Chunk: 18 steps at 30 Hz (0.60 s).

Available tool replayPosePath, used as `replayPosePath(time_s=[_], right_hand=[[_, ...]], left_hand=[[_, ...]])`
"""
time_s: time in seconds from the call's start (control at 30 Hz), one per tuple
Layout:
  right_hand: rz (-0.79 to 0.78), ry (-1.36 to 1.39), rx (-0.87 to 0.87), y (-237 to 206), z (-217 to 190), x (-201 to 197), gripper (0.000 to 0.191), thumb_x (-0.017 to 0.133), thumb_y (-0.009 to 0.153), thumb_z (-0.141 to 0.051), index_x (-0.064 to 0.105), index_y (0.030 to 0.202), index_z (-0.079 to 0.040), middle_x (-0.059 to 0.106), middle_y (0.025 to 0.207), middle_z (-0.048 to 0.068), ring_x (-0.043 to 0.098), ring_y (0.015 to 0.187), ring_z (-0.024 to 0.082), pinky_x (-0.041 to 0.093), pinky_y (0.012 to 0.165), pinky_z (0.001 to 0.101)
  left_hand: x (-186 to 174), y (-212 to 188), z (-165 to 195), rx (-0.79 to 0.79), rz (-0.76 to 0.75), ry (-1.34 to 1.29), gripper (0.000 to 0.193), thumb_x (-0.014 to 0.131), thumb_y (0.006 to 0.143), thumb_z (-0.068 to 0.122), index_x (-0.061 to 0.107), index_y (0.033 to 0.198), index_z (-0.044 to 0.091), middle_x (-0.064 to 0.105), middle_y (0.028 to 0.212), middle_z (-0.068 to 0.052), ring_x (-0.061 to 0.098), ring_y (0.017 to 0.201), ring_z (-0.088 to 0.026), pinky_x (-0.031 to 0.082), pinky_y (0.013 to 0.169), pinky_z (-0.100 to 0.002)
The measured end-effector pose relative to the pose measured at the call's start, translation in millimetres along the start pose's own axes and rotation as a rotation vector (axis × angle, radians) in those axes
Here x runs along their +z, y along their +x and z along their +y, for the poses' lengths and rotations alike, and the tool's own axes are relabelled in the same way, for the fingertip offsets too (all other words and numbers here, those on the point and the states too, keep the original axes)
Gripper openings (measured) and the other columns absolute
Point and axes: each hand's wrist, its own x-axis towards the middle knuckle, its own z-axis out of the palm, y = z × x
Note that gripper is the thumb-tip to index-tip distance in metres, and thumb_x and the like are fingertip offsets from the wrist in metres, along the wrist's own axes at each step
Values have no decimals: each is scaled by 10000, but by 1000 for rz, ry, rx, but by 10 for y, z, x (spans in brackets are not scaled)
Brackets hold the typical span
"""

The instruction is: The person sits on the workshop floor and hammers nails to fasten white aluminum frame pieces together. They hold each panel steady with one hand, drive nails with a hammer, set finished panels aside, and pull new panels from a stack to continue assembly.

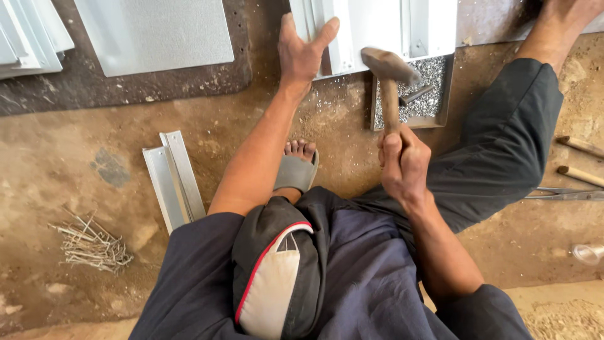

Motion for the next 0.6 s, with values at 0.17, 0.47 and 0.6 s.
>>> replayPosePath(time_s=[0.17, 0.47, 0.6], right_hand=[[16, -396, -453, 149, 73, 102, 396, 388, 1196, -245, 512, 897, -18, 580, 871, 116, 549, 673, 213, 438, 656, 279], [122, 366, -141, 60, 547, 137, 187, 459, 992, -130, 553, 1004, 31, 554, 837, 125, 507, 647, 187, 410, 555, 325], [-49, -532, -102, 254, 329, 102, 386, 453, 1159, -173, 584, 865, 41, 507, 752, 79, 472, 625, 156, 382, 595, 308]], left_hand=[[-3, -16, 5, -4, 18, 31, 630, 864, 761, 423, 607, 1127, -20, 756, 1049, -176, 754, 935, -237, 619, 823, -375], [-21, 24, -113, 16, -24, 23, 830, 844, 748, 490, 479, 1304, -7, 699, 1113, -160, 769, 965, -239, 665, 833, -362], [-20, 42, -81, 12, -30, 71, 769, 851, 779, 488, 548, 1259, -31, 734, 1120, -203, 774, 1004, -276, 658, 876, -383]])
